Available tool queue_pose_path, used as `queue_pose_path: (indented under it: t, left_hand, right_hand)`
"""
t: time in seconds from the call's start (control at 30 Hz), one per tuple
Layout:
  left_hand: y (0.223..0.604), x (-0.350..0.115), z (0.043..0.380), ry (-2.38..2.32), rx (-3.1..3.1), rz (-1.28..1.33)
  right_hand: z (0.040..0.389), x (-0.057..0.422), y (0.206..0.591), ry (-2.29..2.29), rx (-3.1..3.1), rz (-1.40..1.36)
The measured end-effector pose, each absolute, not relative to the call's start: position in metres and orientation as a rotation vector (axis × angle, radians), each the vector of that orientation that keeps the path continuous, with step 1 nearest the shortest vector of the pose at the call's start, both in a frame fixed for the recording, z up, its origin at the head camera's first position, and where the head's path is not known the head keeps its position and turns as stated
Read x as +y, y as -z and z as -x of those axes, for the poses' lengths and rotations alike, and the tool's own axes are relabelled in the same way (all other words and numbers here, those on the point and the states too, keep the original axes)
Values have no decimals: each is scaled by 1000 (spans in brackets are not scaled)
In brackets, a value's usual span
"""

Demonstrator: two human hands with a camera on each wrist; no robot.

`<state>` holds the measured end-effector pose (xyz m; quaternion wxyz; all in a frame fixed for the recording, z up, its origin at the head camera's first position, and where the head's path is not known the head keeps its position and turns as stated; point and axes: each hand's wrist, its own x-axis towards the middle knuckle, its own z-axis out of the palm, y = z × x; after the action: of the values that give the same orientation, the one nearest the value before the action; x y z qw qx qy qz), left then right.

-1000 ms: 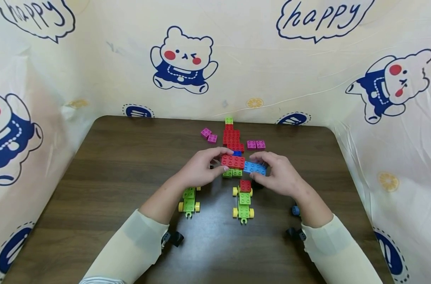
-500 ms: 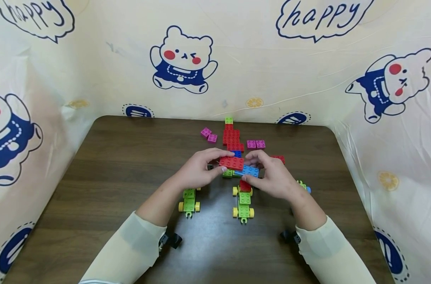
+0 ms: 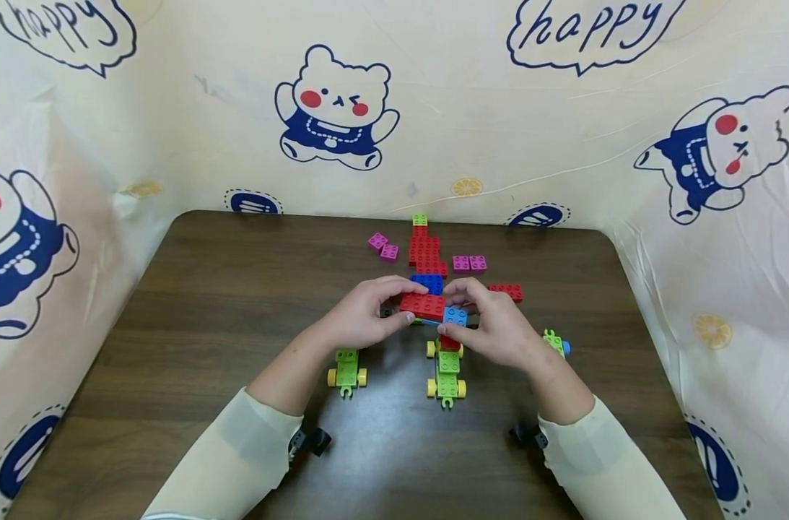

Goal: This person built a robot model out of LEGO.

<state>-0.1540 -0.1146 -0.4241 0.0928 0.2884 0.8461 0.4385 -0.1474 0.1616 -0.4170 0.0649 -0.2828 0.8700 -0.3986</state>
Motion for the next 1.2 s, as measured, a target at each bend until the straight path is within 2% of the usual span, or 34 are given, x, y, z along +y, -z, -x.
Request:
queue_pose_path:
  t: [0.6, 0.93, 1.2]
  left_hand:
    - [425, -113, 153, -1476, 2430, -767]
    - [423, -113, 153, -1501, 2269, -708]
    - [424, -116, 154, -1609, 2088, -665]
  right_hand:
    - [141, 156, 421, 1378, 2564, 813]
    - [138, 154, 424, 1532, 2558, 933]
    - [136, 152, 426, 1703, 2408, 845]
